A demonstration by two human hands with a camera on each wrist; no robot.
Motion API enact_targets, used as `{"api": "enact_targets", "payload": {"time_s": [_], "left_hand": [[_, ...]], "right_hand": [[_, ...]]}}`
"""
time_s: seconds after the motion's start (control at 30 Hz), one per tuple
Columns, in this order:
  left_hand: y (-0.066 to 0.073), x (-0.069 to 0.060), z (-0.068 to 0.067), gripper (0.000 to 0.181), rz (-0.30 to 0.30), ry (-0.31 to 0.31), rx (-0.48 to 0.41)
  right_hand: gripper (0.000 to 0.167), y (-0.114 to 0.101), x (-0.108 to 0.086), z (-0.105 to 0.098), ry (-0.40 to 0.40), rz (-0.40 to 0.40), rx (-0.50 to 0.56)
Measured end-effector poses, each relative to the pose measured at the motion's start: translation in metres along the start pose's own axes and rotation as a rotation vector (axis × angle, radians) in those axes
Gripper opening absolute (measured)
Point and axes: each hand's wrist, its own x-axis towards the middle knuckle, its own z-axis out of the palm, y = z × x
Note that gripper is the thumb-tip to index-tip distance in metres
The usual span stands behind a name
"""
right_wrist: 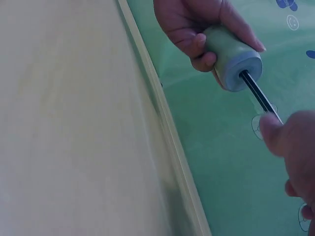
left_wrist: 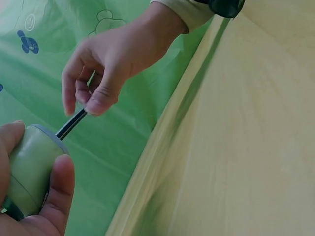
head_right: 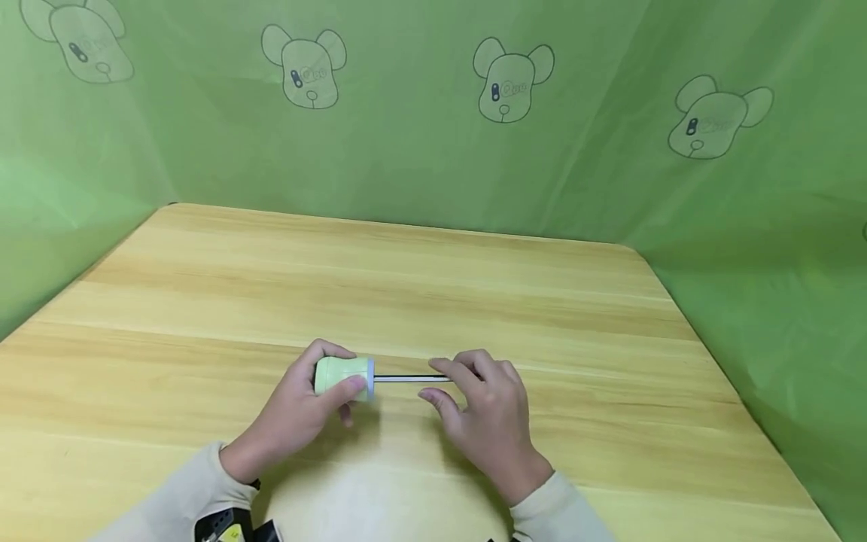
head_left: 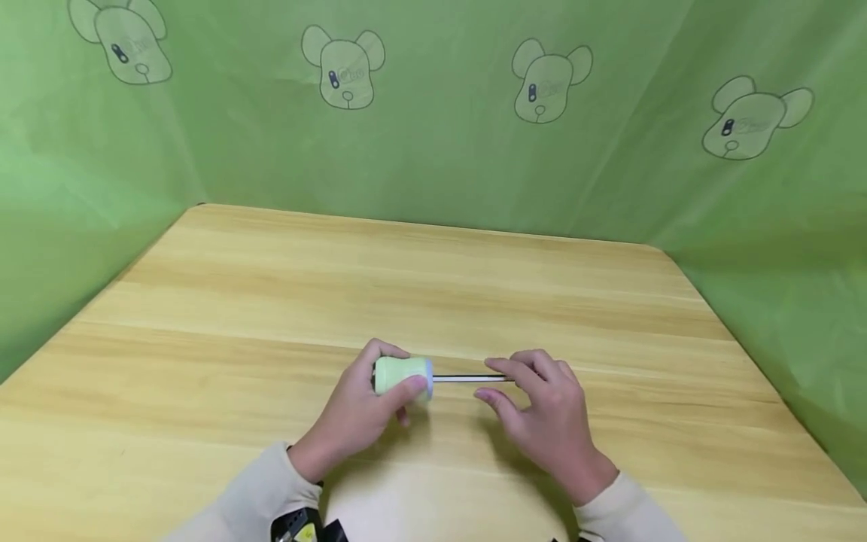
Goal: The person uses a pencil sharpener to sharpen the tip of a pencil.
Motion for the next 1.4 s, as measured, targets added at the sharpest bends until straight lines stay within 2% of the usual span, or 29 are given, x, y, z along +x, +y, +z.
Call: {"api": "enact_targets", "payload": {"time_s": [0.13,0.33,0.47,0.57,0.63,0.7,0.77,0.87,0.9,0.93,0.97,1.0,1.1,1.2,1.27,1.4], "left_hand": [[0.000,0.000,-0.001,0.040,-0.011,-0.015,-0.027],[-0.002,-0.004,0.000,0.037,-0.023,-0.069,-0.062],[-0.003,-0.006,-0.003,0.037,-0.021,-0.096,-0.050],[-0.004,-0.005,-0.005,0.038,-0.016,-0.121,-0.037],[-0.004,-0.004,-0.005,0.038,-0.011,-0.141,-0.030],[-0.004,-0.003,-0.006,0.036,0.008,-0.161,-0.014],[-0.004,-0.002,-0.006,0.034,0.037,-0.183,0.016],[-0.005,-0.002,-0.004,0.031,0.110,-0.211,0.071],[-0.005,-0.002,-0.003,0.031,0.133,-0.212,0.087],[-0.005,-0.002,-0.001,0.031,0.147,-0.208,0.095],[-0.006,-0.002,0.000,0.032,0.151,-0.199,0.098],[-0.006,-0.002,0.002,0.032,0.150,-0.183,0.096],[-0.005,-0.001,0.004,0.034,0.116,-0.122,0.080],[-0.006,-0.001,0.004,0.035,0.081,-0.075,0.056],[-0.006,-0.001,0.003,0.035,0.068,-0.052,0.041],[-0.004,-0.001,0.001,0.036,0.028,-0.029,-0.009]], "right_hand": [[0.042,0.000,0.001,0.002,0.081,-0.065,-0.049],[0.045,0.000,-0.002,0.003,0.167,-0.145,-0.076],[0.045,0.000,-0.003,0.006,0.167,-0.179,-0.039],[0.045,0.000,-0.004,0.006,0.127,-0.161,-0.009],[0.041,-0.001,-0.006,0.004,0.056,-0.113,0.032],[0.030,-0.002,-0.006,-0.001,-0.073,-0.027,0.113],[0.021,-0.003,-0.004,-0.008,-0.291,0.124,0.287],[0.018,0.002,0.003,-0.019,-0.620,0.403,0.521],[0.019,0.003,0.005,-0.021,-0.687,0.488,0.552],[0.018,0.004,0.006,-0.023,-0.724,0.528,0.557],[0.016,0.005,0.007,-0.023,-0.726,0.533,0.534],[0.013,0.006,0.006,-0.022,-0.689,0.503,0.486],[0.009,0.004,0.003,-0.015,-0.479,0.339,0.270],[0.019,0.005,-0.001,-0.010,-0.282,0.223,0.082],[0.025,0.005,-0.003,-0.008,-0.210,0.189,0.021],[0.033,0.004,-0.006,-0.005,-0.116,0.118,-0.016]]}}
